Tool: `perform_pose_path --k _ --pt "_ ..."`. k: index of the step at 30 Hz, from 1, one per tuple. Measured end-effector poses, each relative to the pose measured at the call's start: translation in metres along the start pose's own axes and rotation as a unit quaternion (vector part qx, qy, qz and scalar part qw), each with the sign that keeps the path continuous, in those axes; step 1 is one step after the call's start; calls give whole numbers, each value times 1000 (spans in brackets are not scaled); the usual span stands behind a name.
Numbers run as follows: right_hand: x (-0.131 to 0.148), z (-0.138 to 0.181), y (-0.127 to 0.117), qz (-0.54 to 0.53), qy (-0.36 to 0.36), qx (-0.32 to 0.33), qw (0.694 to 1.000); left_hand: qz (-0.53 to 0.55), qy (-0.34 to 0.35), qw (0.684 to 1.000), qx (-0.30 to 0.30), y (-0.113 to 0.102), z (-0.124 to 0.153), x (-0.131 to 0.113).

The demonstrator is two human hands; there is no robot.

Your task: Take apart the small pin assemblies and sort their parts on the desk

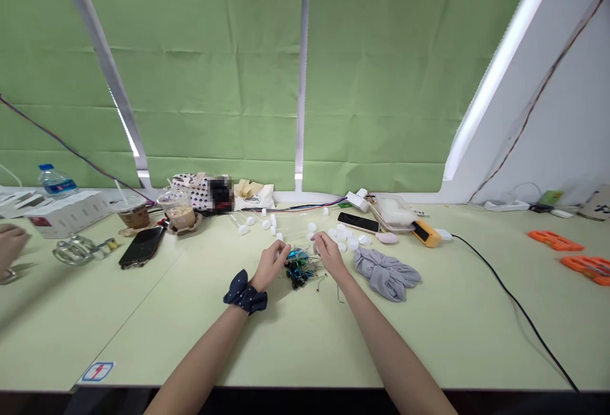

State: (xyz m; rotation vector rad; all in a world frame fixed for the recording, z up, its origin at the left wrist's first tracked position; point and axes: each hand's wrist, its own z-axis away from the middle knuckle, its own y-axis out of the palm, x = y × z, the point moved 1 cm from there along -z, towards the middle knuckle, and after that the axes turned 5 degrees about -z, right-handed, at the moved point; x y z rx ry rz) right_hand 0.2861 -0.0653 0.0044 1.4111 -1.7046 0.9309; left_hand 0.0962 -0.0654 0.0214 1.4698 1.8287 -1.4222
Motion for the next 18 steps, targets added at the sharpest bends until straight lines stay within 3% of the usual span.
perform_pose_path --k 5,8,12,18 --pt "3 -2 6 -99 10 58 993 163 -193 968 16 -4 -3 14" --pt "0 -3 6 -83 -8 66 994 203 -248 947 35 -9 -4 17" --pt "-8 -4 2 -42 29 60 997 200 -234 950 54 -16 -2 13" --pt "-17 -4 -3 -63 104 50 991 107 -148 980 73 -23 4 1"
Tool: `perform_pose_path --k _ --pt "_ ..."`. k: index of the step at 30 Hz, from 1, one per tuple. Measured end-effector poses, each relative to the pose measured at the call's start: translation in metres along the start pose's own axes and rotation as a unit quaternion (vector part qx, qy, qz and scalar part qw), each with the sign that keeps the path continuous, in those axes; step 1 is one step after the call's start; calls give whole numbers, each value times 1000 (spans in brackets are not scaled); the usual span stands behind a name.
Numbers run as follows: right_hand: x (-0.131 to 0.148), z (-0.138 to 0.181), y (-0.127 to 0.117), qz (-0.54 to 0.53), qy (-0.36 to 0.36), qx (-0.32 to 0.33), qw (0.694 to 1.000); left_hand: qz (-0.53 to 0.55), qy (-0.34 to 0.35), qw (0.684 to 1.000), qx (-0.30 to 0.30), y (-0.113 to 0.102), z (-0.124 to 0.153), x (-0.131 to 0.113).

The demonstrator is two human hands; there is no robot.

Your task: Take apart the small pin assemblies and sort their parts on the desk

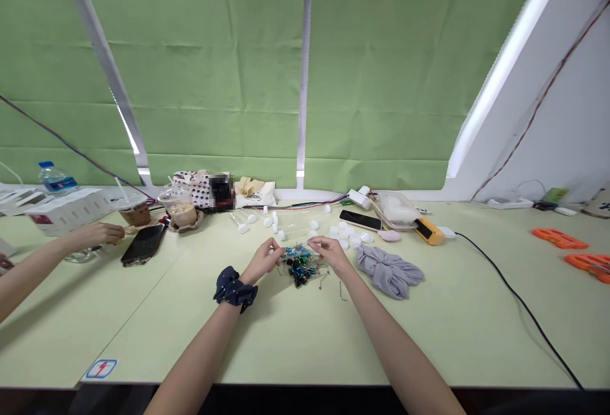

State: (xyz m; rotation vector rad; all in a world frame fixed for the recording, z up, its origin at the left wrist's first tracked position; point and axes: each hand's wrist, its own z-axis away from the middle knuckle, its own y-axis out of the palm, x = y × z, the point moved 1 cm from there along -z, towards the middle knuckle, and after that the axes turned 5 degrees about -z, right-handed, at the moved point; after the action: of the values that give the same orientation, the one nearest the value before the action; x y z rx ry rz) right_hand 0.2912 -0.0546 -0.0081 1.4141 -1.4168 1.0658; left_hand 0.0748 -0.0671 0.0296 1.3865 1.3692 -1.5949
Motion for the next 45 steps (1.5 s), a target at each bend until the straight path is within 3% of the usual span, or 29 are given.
perform_pose_path --k 5,9,12,19,24,27,31,34,37,39,42,45 --pt "1 0 -4 -23 28 -11 999 -66 54 995 -47 -4 1 -9" --pt "-7 -4 -12 -21 133 -34 990 -71 95 980 -159 -16 -2 -11" --pt "-13 -5 -19 5 192 -33 981 -63 122 972 -192 -22 -1 -11" --pt "-10 -2 -26 53 214 -1 975 -95 159 945 -271 -29 -21 0" --pt "-11 -6 -38 122 162 -39 979 -261 138 910 -290 -38 -80 16" --pt "-12 -13 -52 187 95 -124 970 -337 69 898 -273 -36 -119 21" --pt "-10 -16 -72 276 -3 -246 929 -407 -4 880 -244 -35 -147 24" --pt "-10 -11 -83 334 -28 -299 893 -463 -55 835 -290 -54 -143 34" --pt "-10 -6 -86 391 -42 -323 861 -496 -109 783 -359 -88 -119 57" --pt "-8 -5 -83 407 -59 -335 847 -486 -166 774 -371 -110 -101 75" --pt "-2 -6 -68 388 -108 -294 867 -462 -206 805 -311 -129 -82 96" --pt "1 -8 -44 319 -126 -170 924 -476 -164 829 -242 -125 -80 103"
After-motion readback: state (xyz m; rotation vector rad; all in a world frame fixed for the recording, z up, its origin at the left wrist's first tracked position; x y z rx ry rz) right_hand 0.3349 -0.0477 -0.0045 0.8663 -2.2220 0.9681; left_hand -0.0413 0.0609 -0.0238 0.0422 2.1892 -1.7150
